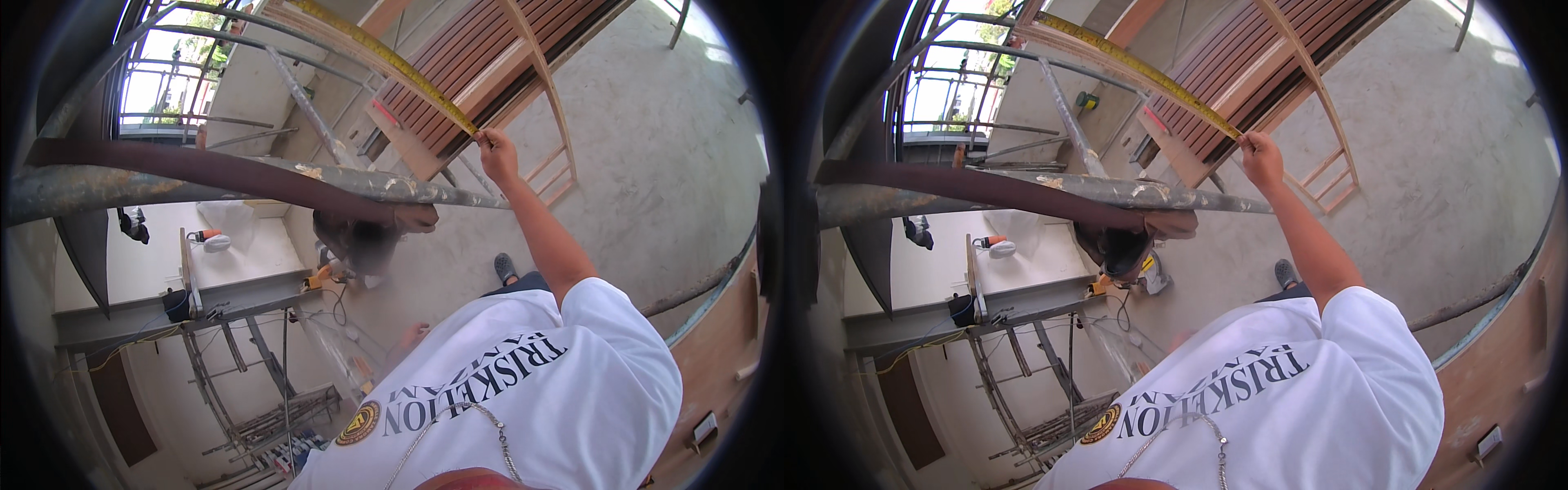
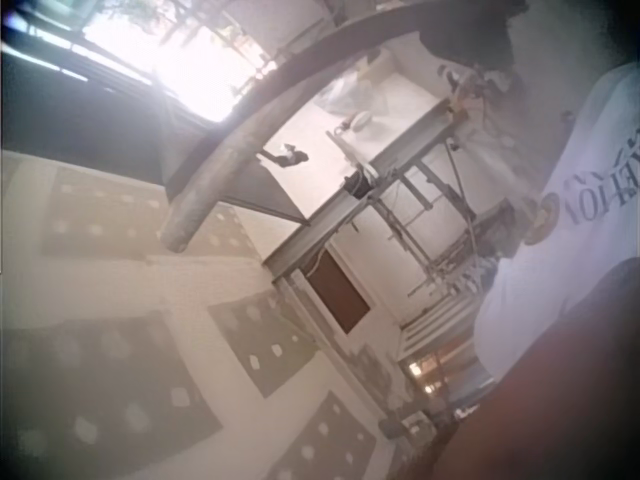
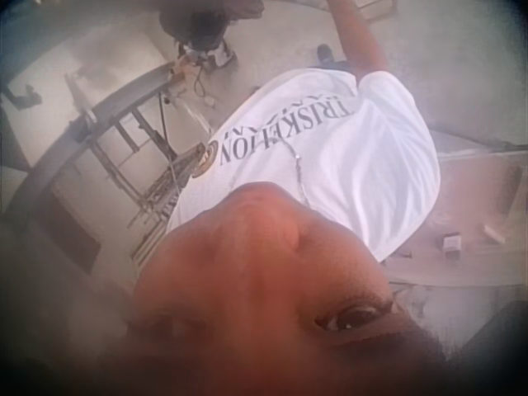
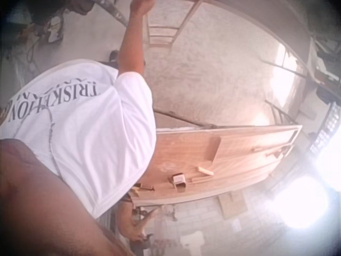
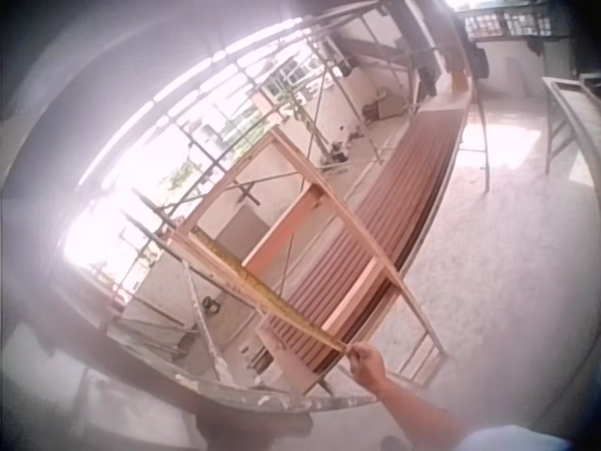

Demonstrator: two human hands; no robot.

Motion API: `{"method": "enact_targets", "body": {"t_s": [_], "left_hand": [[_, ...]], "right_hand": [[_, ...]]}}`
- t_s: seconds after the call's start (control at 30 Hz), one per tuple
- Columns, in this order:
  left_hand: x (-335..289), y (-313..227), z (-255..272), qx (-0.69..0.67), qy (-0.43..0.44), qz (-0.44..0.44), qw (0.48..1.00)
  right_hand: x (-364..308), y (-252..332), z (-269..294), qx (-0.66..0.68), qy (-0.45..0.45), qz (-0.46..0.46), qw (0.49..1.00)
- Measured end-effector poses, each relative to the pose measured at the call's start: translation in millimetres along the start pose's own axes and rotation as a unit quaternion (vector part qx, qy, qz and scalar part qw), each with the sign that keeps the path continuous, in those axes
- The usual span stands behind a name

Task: The person measures a wooden frame and a large plywood sheet using a tape measure and marks cut lines with a red pencil. They also use a speed square to draw straight lines on the plywood.

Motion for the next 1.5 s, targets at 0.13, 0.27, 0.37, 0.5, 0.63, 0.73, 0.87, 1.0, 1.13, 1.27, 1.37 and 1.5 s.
{"method": "enact_targets", "body": {"t_s": [0.13, 0.27, 0.37, 0.5, 0.63, 0.73, 0.87, 1.0, 1.13, 1.27, 1.37, 1.5], "left_hand": [[-10, 1, -5, -0.013, 0.001, 0.006, 1.000], [-10, 11, -14, -0.029, 0.004, 0.001, 1.000], [-7, 19, -19, -0.038, 0.006, -0.001, 0.999], [-2, 24, -23, -0.046, 0.008, -0.004, 0.999], [3, 28, -24, -0.047, 0.011, -0.008, 0.999], [8, 32, -25, -0.047, 0.014, -0.012, 0.999], [14, 36, -24, -0.043, 0.016, -0.022, 0.999], [13, 26, -18, -0.050, 0.017, -0.022, 0.998], [2, 14, -10, -0.080, -0.001, 0.025, 0.996], [1, 16, -9, -0.064, -0.015, 0.024, 0.998], [18, 30, -18, -0.063, 0.003, 0.014, 0.998], [35, 44, -27, -0.042, 0.042, 0.015, 0.998]], "right_hand": [[-3, -9, -1, 0.019, 0.004, -0.027, 0.999], [-4, -13, 1, 0.030, 0.010, -0.011, 0.999], [-3, -15, 0, 0.038, 0.024, -0.018, 0.999], [3, -12, 0, 0.014, 0.041, -0.016, 0.999], [7, -12, 5, -0.023, 0.040, -0.012, 0.999], [8, -18, 7, -0.023, 0.037, -0.036, 0.998], [10, -15, 2, 0.006, 0.034, -0.014, 0.999], [12, -13, -2, 0.009, 0.033, -0.010, 0.999], [12, -13, -1, 0.013, 0.034, -0.006, 0.999], [12, -14, -1, 0.009, 0.030, 0.000, 0.999], [12, -14, -3, 0.008, 0.023, 0.006, 1.000], [12, -16, -5, 0.018, 0.017, 0.000, 1.000]]}}
Point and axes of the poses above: each hand's wrist, its own x-axis towards the middle knuckle, its own z-axis out of the back of the hand, y = z × x, the point moved 8 cm from there along x, towards the middle knuckle, and after that the axes turned 3 degrees about z, right-handed, at the moved point
